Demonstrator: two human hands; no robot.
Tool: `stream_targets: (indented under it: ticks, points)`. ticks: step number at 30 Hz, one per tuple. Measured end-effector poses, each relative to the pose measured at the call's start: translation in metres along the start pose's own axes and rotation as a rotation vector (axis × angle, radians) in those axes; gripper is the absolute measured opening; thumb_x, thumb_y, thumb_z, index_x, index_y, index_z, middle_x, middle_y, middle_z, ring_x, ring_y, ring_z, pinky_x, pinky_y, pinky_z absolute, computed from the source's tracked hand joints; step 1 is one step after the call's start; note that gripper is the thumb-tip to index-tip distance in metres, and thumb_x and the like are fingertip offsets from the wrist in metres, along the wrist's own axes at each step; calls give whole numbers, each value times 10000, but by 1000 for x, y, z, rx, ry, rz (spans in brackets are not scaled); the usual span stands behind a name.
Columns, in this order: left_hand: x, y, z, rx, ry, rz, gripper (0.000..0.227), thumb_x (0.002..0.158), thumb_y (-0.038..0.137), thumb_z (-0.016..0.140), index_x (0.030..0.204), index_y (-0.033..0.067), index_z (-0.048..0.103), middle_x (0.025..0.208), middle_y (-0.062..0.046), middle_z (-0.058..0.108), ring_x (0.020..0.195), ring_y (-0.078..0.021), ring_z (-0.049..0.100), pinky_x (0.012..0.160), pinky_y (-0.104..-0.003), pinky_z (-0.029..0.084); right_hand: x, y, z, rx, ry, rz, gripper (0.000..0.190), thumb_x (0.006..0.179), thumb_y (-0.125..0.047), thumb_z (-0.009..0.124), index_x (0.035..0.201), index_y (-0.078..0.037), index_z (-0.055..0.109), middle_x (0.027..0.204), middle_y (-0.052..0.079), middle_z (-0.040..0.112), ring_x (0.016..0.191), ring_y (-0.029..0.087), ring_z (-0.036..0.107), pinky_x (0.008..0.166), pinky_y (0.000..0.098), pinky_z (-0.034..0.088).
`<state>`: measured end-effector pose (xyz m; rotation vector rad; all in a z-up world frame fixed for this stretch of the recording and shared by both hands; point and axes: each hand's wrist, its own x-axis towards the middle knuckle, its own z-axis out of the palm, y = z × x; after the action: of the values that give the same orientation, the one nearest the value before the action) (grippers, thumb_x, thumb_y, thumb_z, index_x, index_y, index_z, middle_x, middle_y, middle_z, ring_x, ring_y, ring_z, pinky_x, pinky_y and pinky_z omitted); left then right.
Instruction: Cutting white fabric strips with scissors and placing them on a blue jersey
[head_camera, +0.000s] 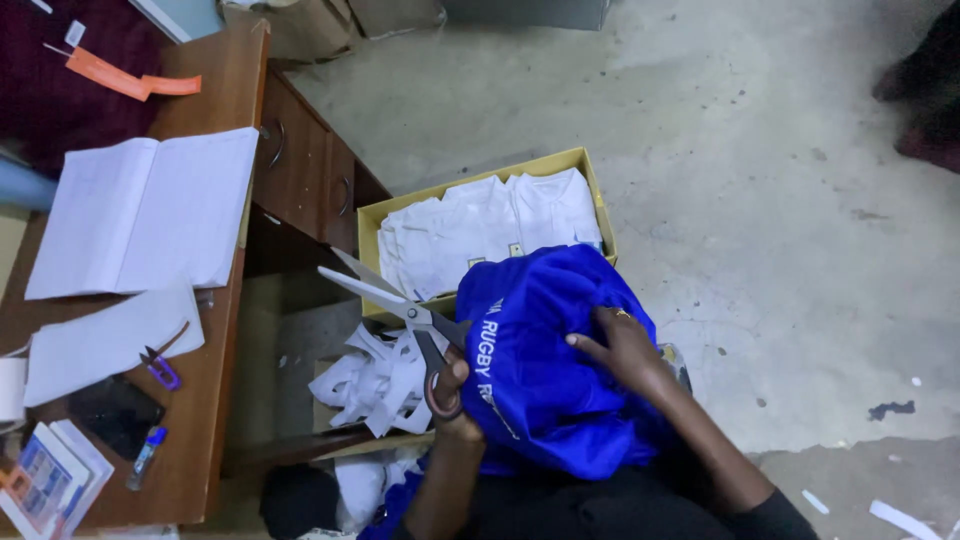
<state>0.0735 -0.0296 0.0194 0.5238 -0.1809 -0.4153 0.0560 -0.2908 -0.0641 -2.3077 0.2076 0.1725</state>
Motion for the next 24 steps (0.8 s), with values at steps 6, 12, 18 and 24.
stream_targets:
  ticks: [6, 12, 18, 24]
  points:
    - [30, 15, -79, 688, 426, 94, 378, 817, 18, 856, 1067, 92, 582, 892, -5, 611, 800, -142, 653, 659, -208, 537, -21, -6, -48, 1019, 125, -49, 144, 975, -115, 736, 866, -30, 695, 636, -17, 564, 532, 96, 579, 588, 216, 462]
    - [20, -4, -32, 882, 439, 65, 619, 753, 86, 960, 1209, 133, 543, 1049, -111, 795, 896, -178, 735, 862, -283, 595, -7, -43, -54, 1417, 303, 81, 124, 992, -169, 752, 969, -83, 665, 583, -25, 621, 490, 10, 646, 523, 104, 519]
    - [38, -62, -8, 1389, 299, -101, 398, 849, 148, 817, 1140, 139, 546, 897, -115, 738, 916, -334, 748, 758, -410, 549, 24, -46, -2, 1578, 153, 76, 121, 959, -11, 684, 1050, -48, 613, 610, 19, 637, 514, 47, 690, 549, 131, 595]
    - [42, -40, -81, 604, 224, -60, 607, 756, 39, 924, 1263, 35, 590, 1106, -93, 740, 1061, -200, 696, 945, -359, 560, -9, -59, -82, 936, 403, -76, 237, 1083, -104, 622, 1252, 54, 570, 982, 182, 667, 847, 234, 698, 811, 366, 595]
